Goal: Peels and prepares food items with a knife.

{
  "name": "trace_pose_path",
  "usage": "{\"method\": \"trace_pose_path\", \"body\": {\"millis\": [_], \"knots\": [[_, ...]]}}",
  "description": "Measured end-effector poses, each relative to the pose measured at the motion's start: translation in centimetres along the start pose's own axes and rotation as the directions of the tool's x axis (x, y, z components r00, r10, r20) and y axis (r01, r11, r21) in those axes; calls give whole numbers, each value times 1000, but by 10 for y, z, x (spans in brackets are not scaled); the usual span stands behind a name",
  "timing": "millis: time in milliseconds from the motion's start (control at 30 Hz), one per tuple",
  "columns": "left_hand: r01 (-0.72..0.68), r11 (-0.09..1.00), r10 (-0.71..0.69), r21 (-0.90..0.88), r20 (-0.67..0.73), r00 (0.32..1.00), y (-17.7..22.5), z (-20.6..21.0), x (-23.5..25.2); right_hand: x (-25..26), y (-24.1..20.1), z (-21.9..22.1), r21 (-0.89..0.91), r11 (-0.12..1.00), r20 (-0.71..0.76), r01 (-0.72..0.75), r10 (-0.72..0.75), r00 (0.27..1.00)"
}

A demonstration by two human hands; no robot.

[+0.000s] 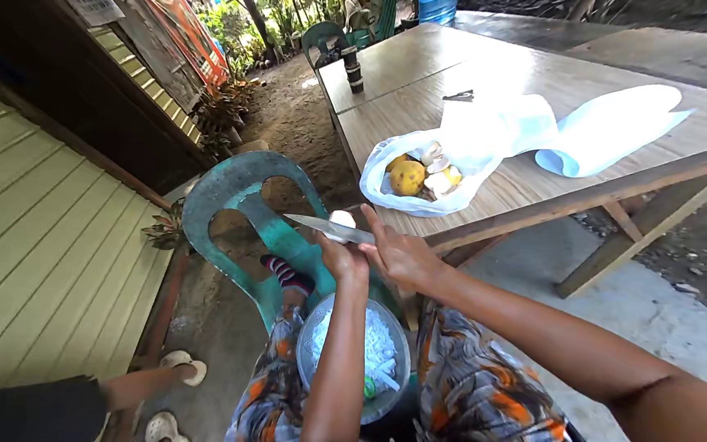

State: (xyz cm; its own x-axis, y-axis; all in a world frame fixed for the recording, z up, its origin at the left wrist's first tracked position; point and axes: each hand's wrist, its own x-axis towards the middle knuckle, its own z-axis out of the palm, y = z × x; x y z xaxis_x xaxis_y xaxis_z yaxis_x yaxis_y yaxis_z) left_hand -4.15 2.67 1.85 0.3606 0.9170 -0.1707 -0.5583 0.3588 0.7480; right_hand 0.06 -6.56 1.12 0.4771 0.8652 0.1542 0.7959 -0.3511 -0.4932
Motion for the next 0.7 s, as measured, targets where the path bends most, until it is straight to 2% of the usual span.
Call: {"method": "trace_pose_path", "body": {"millis": [133,200,267,333,400,467,533,633,700], "knots": [[-6,999,3,49,72,997,1,-6,-3,-1,2,-2,28,999,13,22,-22,1000],[24,998,-29,56,99,995,5,-10,-3,-3,4,-10,189,982,106,19,-40,994],[63,997,-67,38,109,992,8,-16,3,-7,9,-27,455,890,200,-35,-63,978],[153,988,-155,31,63,986,14,-21,10,-14,13,-54,519,853,157,-57,-29,987],[232,972,-232,20,16,972,18,-27,14,-13,28,-76,411,912,-14,-22,30,999],[254,967,-254,4,-29,967,18,-31,16,-3,51,-100,256,965,-126,-63,98,987],[263,965,-263,-8,-56,963,17,-31,14,10,79,-118,136,982,-148,-130,150,978],[309,951,-309,-5,-35,951,20,-35,10,17,115,-131,22,981,-85,-190,191,978],[298,954,-298,22,-12,955,24,-40,10,6,124,-137,-37,972,-50,-232,231,972]]}}
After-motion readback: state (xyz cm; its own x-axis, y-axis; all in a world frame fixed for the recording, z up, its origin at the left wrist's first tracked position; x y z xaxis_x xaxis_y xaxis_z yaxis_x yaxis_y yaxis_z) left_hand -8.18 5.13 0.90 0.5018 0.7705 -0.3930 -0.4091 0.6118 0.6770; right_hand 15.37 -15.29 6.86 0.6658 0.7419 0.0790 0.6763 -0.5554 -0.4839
